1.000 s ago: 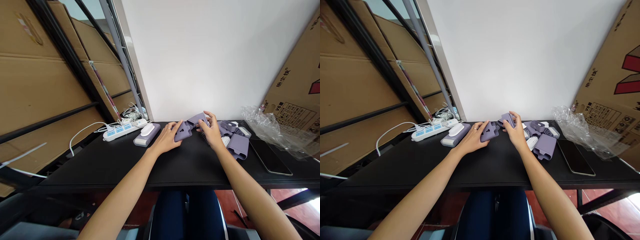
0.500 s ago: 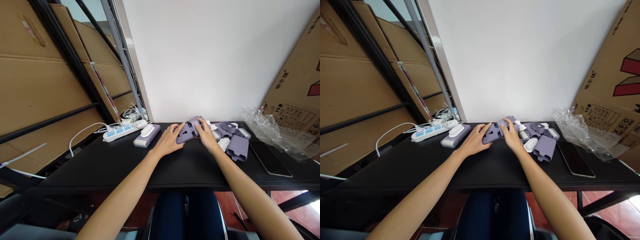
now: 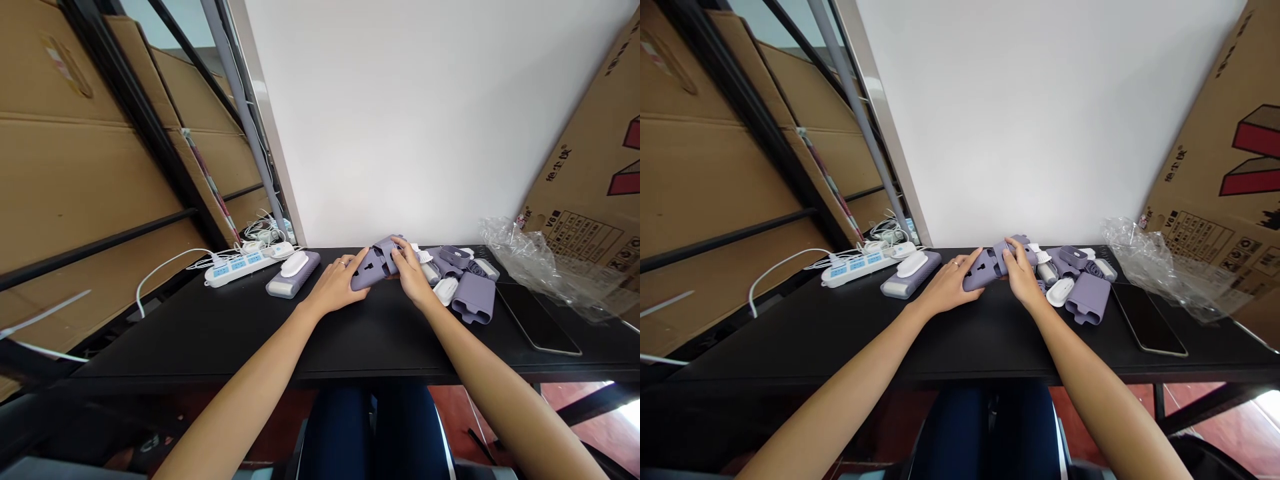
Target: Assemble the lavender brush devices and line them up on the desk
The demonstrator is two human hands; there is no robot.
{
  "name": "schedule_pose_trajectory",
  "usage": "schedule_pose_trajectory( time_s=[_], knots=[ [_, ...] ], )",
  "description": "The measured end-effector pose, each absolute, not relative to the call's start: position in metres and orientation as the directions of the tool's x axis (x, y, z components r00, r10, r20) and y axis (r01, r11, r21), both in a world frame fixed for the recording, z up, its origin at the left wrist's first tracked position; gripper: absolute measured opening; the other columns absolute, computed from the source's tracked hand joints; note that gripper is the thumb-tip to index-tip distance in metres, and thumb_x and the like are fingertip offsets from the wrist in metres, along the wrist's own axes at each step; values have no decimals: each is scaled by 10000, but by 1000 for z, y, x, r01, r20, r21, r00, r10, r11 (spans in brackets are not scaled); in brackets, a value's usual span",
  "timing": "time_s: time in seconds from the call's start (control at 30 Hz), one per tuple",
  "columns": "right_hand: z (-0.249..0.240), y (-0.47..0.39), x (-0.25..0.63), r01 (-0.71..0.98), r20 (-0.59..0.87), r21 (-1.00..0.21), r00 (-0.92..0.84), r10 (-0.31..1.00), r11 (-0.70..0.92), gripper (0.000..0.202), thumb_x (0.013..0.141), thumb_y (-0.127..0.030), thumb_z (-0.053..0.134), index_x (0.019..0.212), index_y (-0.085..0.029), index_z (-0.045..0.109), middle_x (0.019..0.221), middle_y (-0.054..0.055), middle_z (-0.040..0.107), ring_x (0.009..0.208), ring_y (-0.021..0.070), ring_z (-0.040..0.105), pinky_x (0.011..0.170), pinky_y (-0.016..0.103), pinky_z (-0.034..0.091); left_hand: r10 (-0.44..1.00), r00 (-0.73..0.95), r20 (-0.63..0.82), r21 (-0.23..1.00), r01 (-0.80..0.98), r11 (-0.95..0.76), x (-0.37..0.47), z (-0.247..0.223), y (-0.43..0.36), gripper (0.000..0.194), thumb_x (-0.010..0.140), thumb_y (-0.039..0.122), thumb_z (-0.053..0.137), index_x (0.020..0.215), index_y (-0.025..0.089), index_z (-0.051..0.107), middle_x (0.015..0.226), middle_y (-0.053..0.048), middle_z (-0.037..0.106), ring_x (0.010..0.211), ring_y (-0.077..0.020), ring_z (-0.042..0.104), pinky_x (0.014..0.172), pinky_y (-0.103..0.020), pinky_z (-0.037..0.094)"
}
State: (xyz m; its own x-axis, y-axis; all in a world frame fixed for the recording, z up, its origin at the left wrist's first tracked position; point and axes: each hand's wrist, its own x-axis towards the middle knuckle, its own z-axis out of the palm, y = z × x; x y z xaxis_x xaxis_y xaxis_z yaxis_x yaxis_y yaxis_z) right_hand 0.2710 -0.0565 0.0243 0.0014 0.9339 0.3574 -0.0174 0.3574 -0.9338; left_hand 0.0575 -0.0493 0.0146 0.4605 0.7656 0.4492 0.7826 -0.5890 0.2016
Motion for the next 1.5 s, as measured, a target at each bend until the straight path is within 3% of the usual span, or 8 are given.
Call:
schedule_pose_trajectory(
  time_s=[0.27, 0.5, 0.73, 0.93, 1.1, 1.23, 1.37, 1.5],
  knots=[
    [23, -54, 271, 29, 351, -936, 18, 936, 351, 551, 919, -607, 558, 1383, -311, 534, 1101, 52, 581, 975, 221, 638, 630, 303, 609, 791, 448, 416, 238, 786, -570, 58, 15, -49, 967, 841, 447, 693, 1656, 370, 177, 1353, -108, 556, 1244, -336, 589, 1057, -469, 468],
    [16, -44, 277, 75, 317, -948, 100, 943, 311, 522, 948, -569, 514, 1397, -302, 494, 1076, 36, 595, 823, 179, 677, 577, 277, 579, 820, 446, 360, 234, 807, -542, 56, 19, -49, 981, 852, 466, 687, 1666, 334, 155, 1413, -139, 544, 1243, -348, 592, 1044, -473, 462],
    [17, -47, 275, 108, 317, -944, 19, 948, 313, 537, 982, -558, 460, 1448, -292, 470, 1166, 80, 578, 946, 214, 650, 651, 318, 618, 799, 461, 386, 151, 822, -548, 56, 17, -50, 939, 861, 463, 679, 1660, 334, 202, 1403, -125, 551, 1227, -341, 592, 1020, -459, 470],
    [17, -50, 272, 185, 325, -930, 4, 946, 318, 582, 976, -581, 447, 1468, -270, 464, 1355, 129, 554, 1119, 275, 627, 678, 339, 627, 800, 455, 390, 124, 835, -536, 59, 17, -52, 910, 866, 459, 671, 1652, 363, 224, 1395, -105, 554, 1209, -333, 590, 1032, -457, 457],
    [16, -45, 276, 212, 329, -926, 52, 943, 312, 600, 976, -575, 428, 1496, -276, 442, 1405, 127, 543, 1071, 247, 658, 661, 312, 608, 804, 449, 390, 146, 832, -535, 57, 16, -50, 942, 861, 491, 675, 1660, 344, 197, 1405, -119, 546, 1230, -344, 581, 1024, -459, 458],
    [12, -39, 281, 224, 306, -932, 69, 949, 284, 599, 968, -570, 436, 1498, -291, 436, 1359, 117, 563, 997, 225, 674, 643, 300, 597, 810, 447, 380, 157, 832, -533, 54, 17, -48, 955, 858, 497, 678, 1660, 364, 176, 1420, -118, 535, 1247, -348, 577, 1025, -451, 451],
    [11, -36, 283, 265, 260, -937, 93, 961, 227, 619, 936, -531, 503, 1496, -277, 438, 1167, 93, 628, 938, 227, 667, 638, 309, 601, 846, 432, 312, 191, 844, -502, 48, 22, -48, 956, 855, 525, 668, 1659, 384, 170, 1440, -121, 520, 1236, -354, 586, 1017, -451, 449],
    [15, -37, 287, 186, 186, -970, 159, 970, 155, 592, 901, -503, 545, 1447, -283, 476, 1106, 77, 635, 930, 223, 662, 625, 311, 619, 882, 415, 221, 243, 853, -462, 38, 30, -49, 953, 854, 556, 652, 1661, 379, 177, 1413, -108, 546, 1249, -340, 575, 1027, -431, 444]
  ],
)
